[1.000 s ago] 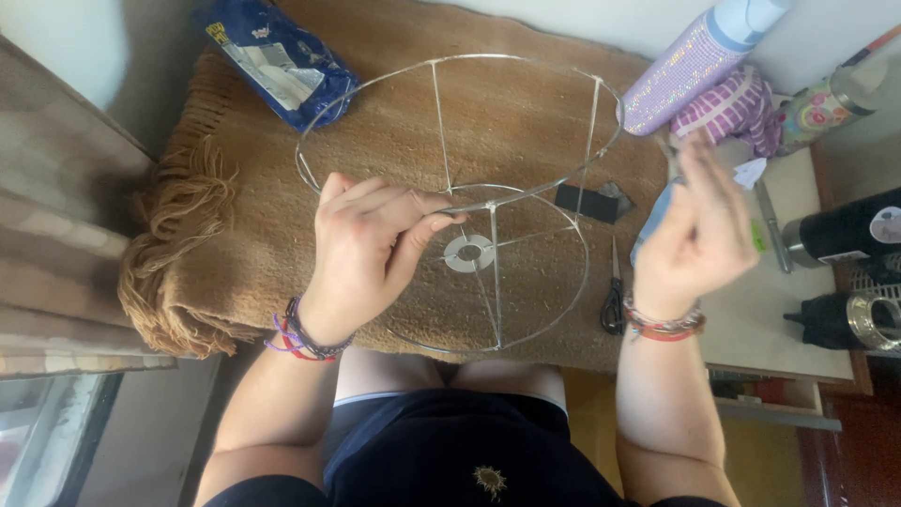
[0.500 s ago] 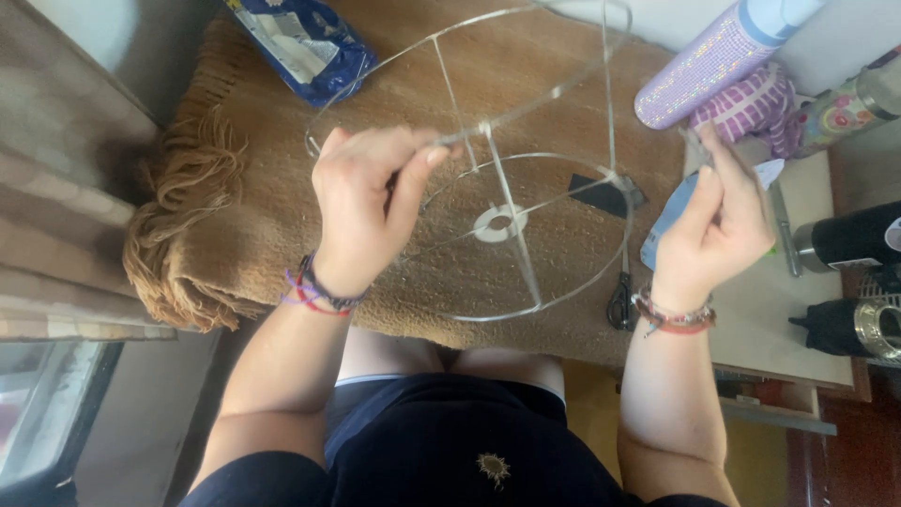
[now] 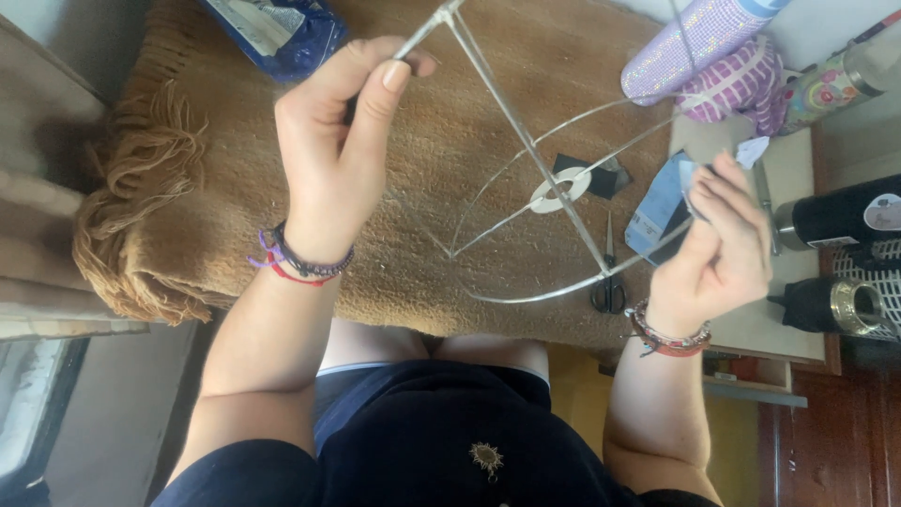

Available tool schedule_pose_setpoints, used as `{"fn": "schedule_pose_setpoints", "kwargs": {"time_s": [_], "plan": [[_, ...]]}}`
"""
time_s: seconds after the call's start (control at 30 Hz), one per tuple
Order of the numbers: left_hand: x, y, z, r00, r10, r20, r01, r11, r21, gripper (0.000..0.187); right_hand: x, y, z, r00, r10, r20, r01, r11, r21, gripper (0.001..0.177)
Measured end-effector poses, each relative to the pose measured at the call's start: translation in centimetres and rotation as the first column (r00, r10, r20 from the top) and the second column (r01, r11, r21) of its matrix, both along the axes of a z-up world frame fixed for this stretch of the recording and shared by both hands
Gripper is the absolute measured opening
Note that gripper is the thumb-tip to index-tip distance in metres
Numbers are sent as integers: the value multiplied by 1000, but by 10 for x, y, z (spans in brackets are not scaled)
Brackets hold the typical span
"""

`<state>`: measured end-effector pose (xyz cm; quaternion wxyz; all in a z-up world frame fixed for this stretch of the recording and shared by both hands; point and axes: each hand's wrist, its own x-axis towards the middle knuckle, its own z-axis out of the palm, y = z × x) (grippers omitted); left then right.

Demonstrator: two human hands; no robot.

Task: Sanding the joints and wires of a metal lampshade frame using a small piece of sandpaper.

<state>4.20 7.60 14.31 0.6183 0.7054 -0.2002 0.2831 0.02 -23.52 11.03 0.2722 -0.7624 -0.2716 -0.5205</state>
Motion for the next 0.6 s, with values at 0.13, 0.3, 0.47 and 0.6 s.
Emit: {"fn": "schedule_pose_setpoints", "kwargs": {"time_s": [0.13,0.3,0.47,0.6], "plan": [[-15,1,0,999,35,0,-35,996,81,22,6,-13,-34,995,66,-69,-65,998,12,23],[-5,6,-15,893,196,404,-354,860,366,30,7,1,-80,936,135,-326,-123,991,58,14],[-1,10,-24,895,115,432,-336,810,481,31,0,6,-115,888,194,-417,-179,981,75,14],[-2,12,-39,883,15,469,-291,802,522,23,-8,3,-128,861,178,-476,-213,977,-20,14]]}}
